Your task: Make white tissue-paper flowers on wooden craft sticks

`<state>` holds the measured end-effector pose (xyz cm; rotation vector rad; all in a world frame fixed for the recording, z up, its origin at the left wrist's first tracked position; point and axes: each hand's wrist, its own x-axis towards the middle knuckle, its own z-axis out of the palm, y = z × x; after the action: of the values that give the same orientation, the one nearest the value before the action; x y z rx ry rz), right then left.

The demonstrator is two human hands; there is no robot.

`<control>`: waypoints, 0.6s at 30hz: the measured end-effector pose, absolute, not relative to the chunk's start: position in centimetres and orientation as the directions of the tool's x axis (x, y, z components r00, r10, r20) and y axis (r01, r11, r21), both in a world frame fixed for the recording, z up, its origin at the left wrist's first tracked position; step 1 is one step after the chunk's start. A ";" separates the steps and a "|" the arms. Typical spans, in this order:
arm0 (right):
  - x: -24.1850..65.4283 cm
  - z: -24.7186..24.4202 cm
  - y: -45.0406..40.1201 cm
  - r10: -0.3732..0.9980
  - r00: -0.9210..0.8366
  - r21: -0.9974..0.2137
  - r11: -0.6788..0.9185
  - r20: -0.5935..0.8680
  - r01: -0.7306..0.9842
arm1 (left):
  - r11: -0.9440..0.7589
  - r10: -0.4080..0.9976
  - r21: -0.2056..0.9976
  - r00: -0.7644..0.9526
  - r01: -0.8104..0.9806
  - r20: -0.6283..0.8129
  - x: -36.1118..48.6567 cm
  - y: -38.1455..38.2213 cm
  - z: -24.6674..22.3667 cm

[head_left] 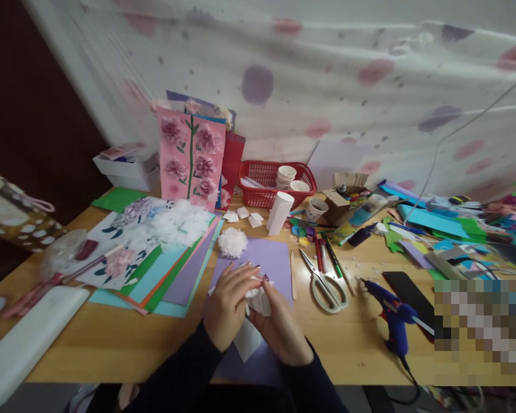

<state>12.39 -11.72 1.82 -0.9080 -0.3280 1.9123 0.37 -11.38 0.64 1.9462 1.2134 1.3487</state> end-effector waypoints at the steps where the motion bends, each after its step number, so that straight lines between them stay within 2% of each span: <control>1: 12.4 1.6 -11.6 0.853 -0.238 -0.536 -0.484 -0.464 -0.691 | -0.552 0.831 0.704 0.220 0.447 0.511 0.6 -11.8 0.5; 3: 12.6 1.2 -11.3 0.865 -0.224 -0.520 -0.457 -0.449 -0.721 | -0.584 0.811 0.651 0.359 0.484 0.461 0.7 -12.7 0.4; 5: 12.9 1.1 -11.1 0.878 -0.256 -0.561 -0.460 -0.405 -0.688 | -0.522 0.846 0.712 0.393 0.470 0.361 0.4 -13.3 0.8; 9: 13.3 1.2 -11.7 0.897 -0.308 -0.657 -0.442 -0.317 -0.611 | -0.269 0.946 0.895 0.272 0.356 0.176 -0.7 -13.2 1.9; 12: 13.6 1.3 -12.0 0.889 -0.347 -0.697 -0.452 -0.300 -0.556 | -0.133 0.986 0.955 0.133 0.263 0.101 -1.8 -12.5 2.4; 16: 14.0 1.5 -11.9 0.855 -0.429 -0.788 -0.469 -0.292 -0.398 | 0.067 0.966 0.995 0.246 0.075 -0.084 -2.7 -12.3 2.6; 18: 13.9 1.7 -11.8 0.838 -0.463 -0.801 -0.475 -0.288 -0.363 | 0.124 0.953 0.991 0.271 0.050 -0.132 -2.8 -12.4 2.6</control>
<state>13.87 -11.77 1.66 -0.8905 -0.8673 2.0011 -2.84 -12.36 2.55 1.2554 1.0846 0.8962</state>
